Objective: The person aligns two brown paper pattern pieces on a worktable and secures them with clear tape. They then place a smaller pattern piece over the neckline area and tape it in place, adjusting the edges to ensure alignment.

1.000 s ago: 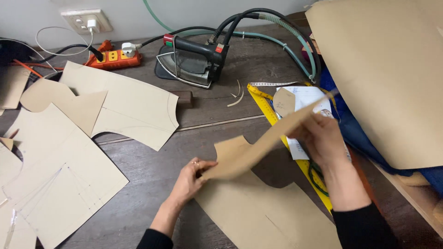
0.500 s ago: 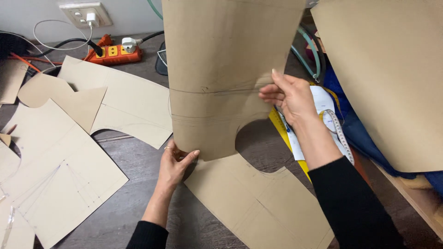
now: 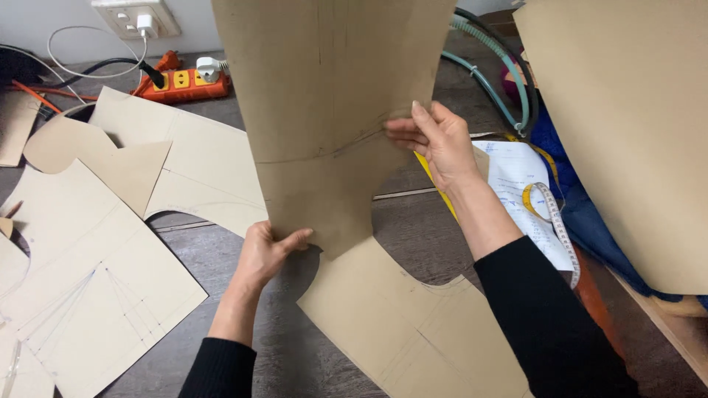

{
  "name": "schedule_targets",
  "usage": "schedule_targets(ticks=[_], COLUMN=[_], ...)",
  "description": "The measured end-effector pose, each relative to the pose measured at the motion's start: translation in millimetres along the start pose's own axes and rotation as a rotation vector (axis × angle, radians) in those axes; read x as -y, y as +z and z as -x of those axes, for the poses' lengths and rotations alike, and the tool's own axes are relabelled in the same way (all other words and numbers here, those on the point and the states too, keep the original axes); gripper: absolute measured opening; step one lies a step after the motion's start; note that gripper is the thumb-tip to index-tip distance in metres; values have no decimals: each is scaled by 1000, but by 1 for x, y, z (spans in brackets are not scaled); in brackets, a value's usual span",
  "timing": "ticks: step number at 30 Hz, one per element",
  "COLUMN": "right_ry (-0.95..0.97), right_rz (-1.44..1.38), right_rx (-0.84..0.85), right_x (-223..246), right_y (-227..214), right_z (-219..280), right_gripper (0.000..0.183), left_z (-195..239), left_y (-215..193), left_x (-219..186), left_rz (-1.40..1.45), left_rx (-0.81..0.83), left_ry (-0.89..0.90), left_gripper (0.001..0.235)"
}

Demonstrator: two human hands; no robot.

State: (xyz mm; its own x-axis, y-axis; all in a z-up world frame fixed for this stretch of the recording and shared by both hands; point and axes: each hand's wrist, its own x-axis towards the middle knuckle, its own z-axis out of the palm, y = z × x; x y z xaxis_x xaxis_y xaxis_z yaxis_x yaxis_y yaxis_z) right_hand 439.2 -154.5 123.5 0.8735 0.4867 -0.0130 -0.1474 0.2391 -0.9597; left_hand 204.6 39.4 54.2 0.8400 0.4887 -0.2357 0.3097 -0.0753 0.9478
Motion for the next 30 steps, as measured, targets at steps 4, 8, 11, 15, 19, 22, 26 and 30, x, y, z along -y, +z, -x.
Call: schedule_targets(ticks=[4,8,11,15,19,22,26,30], right_ry=[-166,-207,-51,123,244,309,337,103], right_rz=[180,588,621,449,432,489,474,722], right_rx=[25,-4,19,21,10,7,-33,-40], right_x=[-15,-65,-112,-156,-149,-144,-139,-137], right_y=[6,15,13,5,13,17,18,17], right_z=[26,74,98,100,91,83,77,86], right_gripper=[74,35,26,38,40,34,36,27], left_z=[-21,-30,-34,-42,-41,-42,-49,-50], left_y=[5,5,4,-1,0,-3,0,0], left_x=[34,55,69,84,67,56,52,47], left_rz=[-75,-33,-21,-36,-12,-6,17,46], left_rx=[-52,-175,-228,-233,-222,-174,-115,-89], left_ry=[4,31,63,115,105,71,88,89], left_gripper=[11,16,18,17,18,19,16,15])
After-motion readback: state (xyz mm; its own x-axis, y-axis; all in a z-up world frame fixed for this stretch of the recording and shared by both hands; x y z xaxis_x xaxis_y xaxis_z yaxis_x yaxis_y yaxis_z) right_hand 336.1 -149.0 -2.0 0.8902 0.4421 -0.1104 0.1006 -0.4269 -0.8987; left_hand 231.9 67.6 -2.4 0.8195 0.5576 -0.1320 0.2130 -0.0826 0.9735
